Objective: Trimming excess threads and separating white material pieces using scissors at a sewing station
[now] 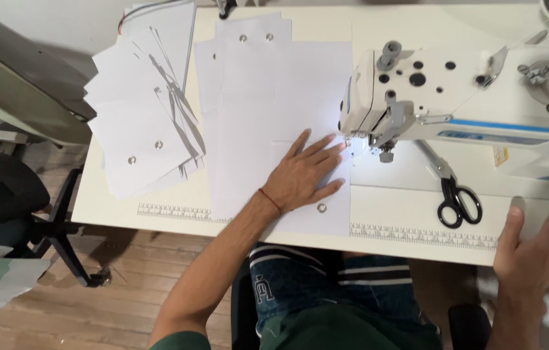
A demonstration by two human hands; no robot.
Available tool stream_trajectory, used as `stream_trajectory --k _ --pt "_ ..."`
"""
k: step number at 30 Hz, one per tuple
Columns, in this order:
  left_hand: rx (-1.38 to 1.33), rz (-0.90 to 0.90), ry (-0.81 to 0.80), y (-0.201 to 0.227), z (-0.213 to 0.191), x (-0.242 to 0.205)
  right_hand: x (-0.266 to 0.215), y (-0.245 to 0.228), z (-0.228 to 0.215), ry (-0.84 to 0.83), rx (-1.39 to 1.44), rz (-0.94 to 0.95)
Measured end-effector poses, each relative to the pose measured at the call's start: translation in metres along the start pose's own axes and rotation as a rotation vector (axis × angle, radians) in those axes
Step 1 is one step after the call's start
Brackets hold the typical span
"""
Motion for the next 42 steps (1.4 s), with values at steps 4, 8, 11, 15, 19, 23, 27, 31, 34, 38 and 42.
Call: stream_trajectory --k 4,8,11,15,19,23,27,31,34,38,42 --pt "-0.002 0.015 0.063 0.003 -0.007 0.001 -0.016 0.016 0.001 -0.002 0.004 0.074" --pt "0.010 0.016 0.059 0.001 -0.010 0.006 -0.011 -0.026 -0.008 0.129 0.138 -0.073" --pt "0.009 0.021 0.057 0.006 -0.012 0.004 -0.039 -0.061 0.011 -0.026 0.330 -0.048" --pt "-0.010 0.026 0.078 0.004 -0.014 0.006 -0.051 -0.149 0.056 -0.391 0.548 -0.089" --pt "-0.033 -0.015 0.037 -0.001 -0.011 0.001 -0.042 -0.193 0.057 -0.377 0.528 -0.323" --pt "-0.038 -0.007 0.035 0.000 -0.012 0.004 -0.041 -0.201 0.055 -0.430 0.541 -0.392" --pt "-0.040 -0.013 0.018 -0.001 -0.013 0.007 -0.044 -0.201 0.056 -0.432 0.574 -0.464" --pt "-0.029 -0.010 0.016 -0.003 -0.009 0.003 -0.042 -0.204 0.054 -0.428 0.589 -0.477" --pt "-0.022 -0.009 0.007 -0.003 -0.007 0.004 -0.041 -0.204 0.053 -0.393 0.591 -0.495" --pt "-0.024 -0.016 0.000 -0.005 -0.006 0.004 -0.044 -0.203 0.055 -0.372 0.584 -0.503" --pt "-0.036 -0.021 0.004 -0.004 -0.008 0.007 -0.047 -0.200 0.058 -0.375 0.567 -0.496"
Point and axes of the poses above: each hand's wrist, its own x-axis towards the middle knuckle, its own z-axis out of the palm, y = z × x, the point moved 10 cm from there along x, towards the middle knuckle, and after that the axes turned 14 degrees about y, right-handed, at the moved point
